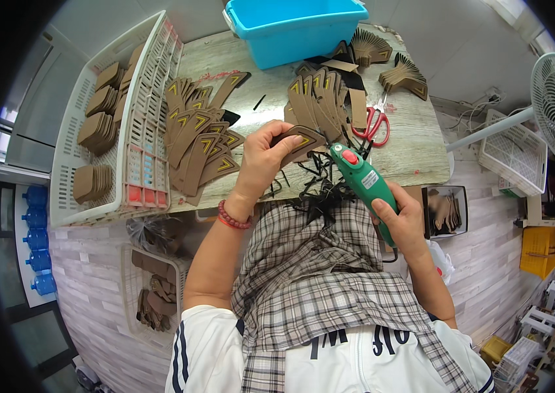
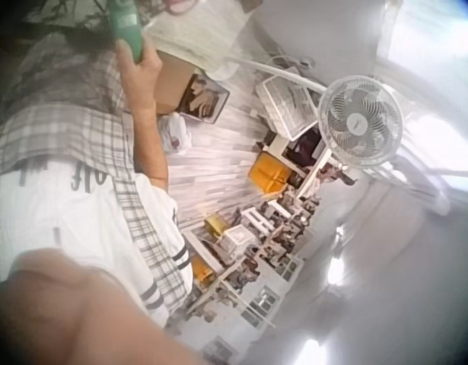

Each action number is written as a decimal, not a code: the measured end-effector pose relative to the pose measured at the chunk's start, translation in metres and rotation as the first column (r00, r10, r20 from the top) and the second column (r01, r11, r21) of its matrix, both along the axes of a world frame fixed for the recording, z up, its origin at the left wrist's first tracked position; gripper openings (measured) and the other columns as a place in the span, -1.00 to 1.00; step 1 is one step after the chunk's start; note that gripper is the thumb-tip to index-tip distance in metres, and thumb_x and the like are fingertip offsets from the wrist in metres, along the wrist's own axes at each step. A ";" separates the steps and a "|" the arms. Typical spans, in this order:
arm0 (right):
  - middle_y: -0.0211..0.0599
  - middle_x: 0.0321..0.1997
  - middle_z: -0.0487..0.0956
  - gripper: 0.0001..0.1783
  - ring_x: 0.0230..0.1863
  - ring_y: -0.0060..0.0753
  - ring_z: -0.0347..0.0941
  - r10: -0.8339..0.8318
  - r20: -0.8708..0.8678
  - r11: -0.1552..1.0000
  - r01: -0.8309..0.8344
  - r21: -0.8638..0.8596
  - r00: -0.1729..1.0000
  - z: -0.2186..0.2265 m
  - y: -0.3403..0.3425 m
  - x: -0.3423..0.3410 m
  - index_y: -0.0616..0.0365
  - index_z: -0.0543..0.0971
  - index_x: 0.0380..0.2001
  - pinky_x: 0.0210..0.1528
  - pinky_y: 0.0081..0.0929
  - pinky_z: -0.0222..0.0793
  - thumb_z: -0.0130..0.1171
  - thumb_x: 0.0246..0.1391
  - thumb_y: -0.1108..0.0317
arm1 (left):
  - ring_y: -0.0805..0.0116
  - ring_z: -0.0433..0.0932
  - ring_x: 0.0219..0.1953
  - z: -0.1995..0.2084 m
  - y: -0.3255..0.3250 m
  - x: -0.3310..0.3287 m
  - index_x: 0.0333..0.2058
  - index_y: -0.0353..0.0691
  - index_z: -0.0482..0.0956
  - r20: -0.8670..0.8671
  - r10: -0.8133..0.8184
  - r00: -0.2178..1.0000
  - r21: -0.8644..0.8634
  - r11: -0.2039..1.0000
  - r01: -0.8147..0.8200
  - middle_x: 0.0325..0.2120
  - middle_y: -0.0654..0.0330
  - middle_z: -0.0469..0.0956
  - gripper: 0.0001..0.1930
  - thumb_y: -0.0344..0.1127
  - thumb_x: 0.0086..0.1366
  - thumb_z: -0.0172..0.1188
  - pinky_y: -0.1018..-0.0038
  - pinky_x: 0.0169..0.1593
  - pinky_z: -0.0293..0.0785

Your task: The person uses a green rotary tool to trim the edges of small brown cardboard pieces marked with yellow triangles. They handle the pieces one at a time, rotating them to cut along the edges, and place the finished pieces into a white basket on the left.

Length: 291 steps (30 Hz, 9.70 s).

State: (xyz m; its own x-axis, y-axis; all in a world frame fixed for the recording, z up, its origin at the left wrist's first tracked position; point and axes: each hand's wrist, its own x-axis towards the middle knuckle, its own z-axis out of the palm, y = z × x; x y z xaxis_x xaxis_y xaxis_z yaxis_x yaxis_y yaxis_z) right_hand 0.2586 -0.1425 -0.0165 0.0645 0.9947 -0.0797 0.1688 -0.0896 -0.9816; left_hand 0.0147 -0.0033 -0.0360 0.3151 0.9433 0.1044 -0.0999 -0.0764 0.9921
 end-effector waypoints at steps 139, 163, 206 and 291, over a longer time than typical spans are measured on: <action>-0.45 -0.44 0.53 -0.53 -0.43 -0.69 0.38 0.031 0.066 0.999 -0.033 0.028 0.997 0.000 0.005 0.004 0.27 0.52 -0.02 -0.35 -0.65 0.34 0.28 0.09 0.18 | 0.63 0.44 -0.41 0.029 0.012 -0.011 -0.33 -0.41 0.63 -0.256 0.002 0.967 0.175 0.984 0.044 -0.46 0.32 0.56 -0.89 -0.50 0.18 0.22 0.65 -0.30 0.36; -0.45 -0.48 0.51 -0.59 -0.53 -0.70 0.36 -0.100 -0.035 0.992 0.097 -0.079 0.994 -0.022 0.001 0.000 0.28 0.53 -0.04 -0.48 -0.67 0.32 0.23 0.14 0.22 | 0.03 0.32 0.00 -0.096 0.090 0.039 -0.01 -0.23 0.45 -0.772 0.513 0.376 0.475 0.858 -0.194 -0.13 0.04 0.39 -0.46 -0.13 0.05 0.34 0.19 0.07 0.27; -0.46 -0.50 0.52 -0.56 -0.55 -0.70 0.35 -0.117 -0.020 0.993 0.117 0.008 0.993 -0.018 0.007 -0.021 0.28 0.53 -0.03 -0.49 -0.67 0.30 0.25 0.13 0.19 | 0.53 0.55 -0.46 -0.043 -0.026 0.053 -0.33 -0.28 0.57 0.393 0.340 0.854 -0.453 0.880 -0.142 -0.44 0.25 0.62 -0.95 -0.46 0.23 0.22 0.57 -0.34 0.49; -0.45 -0.52 0.51 -0.61 -0.57 -0.69 0.38 -0.056 -0.031 0.989 0.052 -0.135 0.998 -0.027 0.006 -0.009 0.24 0.55 -0.09 -0.49 -0.64 0.33 0.27 0.10 0.22 | -0.07 0.54 -0.22 -0.098 0.048 0.021 -0.22 -0.34 0.41 -0.660 0.525 0.538 0.330 0.845 -0.420 -0.34 -0.06 0.54 -0.69 -0.44 0.02 0.22 0.16 -0.14 0.43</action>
